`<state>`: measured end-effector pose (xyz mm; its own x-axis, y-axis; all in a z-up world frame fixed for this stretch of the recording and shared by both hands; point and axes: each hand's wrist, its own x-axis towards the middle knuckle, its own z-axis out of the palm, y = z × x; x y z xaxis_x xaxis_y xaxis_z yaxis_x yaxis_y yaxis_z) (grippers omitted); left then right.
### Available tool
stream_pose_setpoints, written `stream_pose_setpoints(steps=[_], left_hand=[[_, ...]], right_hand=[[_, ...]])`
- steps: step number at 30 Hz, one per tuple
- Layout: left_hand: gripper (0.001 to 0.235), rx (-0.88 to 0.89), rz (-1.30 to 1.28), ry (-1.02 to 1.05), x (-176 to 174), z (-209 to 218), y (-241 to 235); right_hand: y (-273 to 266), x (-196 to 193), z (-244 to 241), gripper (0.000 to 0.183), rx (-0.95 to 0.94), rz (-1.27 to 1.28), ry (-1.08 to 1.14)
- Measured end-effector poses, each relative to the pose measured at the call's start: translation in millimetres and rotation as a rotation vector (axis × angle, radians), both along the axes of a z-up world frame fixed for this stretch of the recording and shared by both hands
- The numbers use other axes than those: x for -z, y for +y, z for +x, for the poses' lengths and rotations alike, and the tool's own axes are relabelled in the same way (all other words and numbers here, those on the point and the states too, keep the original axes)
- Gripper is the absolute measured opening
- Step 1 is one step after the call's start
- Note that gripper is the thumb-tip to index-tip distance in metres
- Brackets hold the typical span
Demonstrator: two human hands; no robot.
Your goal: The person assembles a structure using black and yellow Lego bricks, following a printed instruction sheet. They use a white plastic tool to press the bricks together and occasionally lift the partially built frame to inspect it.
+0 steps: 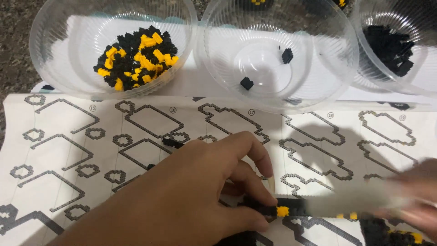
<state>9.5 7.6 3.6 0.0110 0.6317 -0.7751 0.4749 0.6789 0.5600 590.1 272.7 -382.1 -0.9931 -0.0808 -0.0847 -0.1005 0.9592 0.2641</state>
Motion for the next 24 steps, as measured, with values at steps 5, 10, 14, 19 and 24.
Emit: stream_pose_setpoints(steps=[5,10,14,19,24], left_hand=[[0.033,-0.013,-0.017,-0.020,-2.2,-0.5,2.3],[0.031,-0.002,-0.042,-0.009,-5.3,-0.2,4.0],[0.034,0.020,-0.014,-0.012,-3.3,-1.8,2.9],[0.033,-0.013,0.056,-0.109,5.6,-4.5,-2.1],[0.034,-0.059,0.082,-0.180,-0.1,-4.5,-2.8]], right_hand=[[-136.7,-273.8,-254.3,0.056,0.609,-0.701,0.057],[-118.9,-243.9,-250.6,0.025,1.341,-0.641,-0.558],[-122.2,-262.4,-305.9,0.058,1.845,-1.093,-0.741],[-147.2,-275.2,-273.3,0.047,0.529,-0.794,0.096],[-109.8,-254.9,-312.5,0.067,1.657,-0.554,-1.049]])
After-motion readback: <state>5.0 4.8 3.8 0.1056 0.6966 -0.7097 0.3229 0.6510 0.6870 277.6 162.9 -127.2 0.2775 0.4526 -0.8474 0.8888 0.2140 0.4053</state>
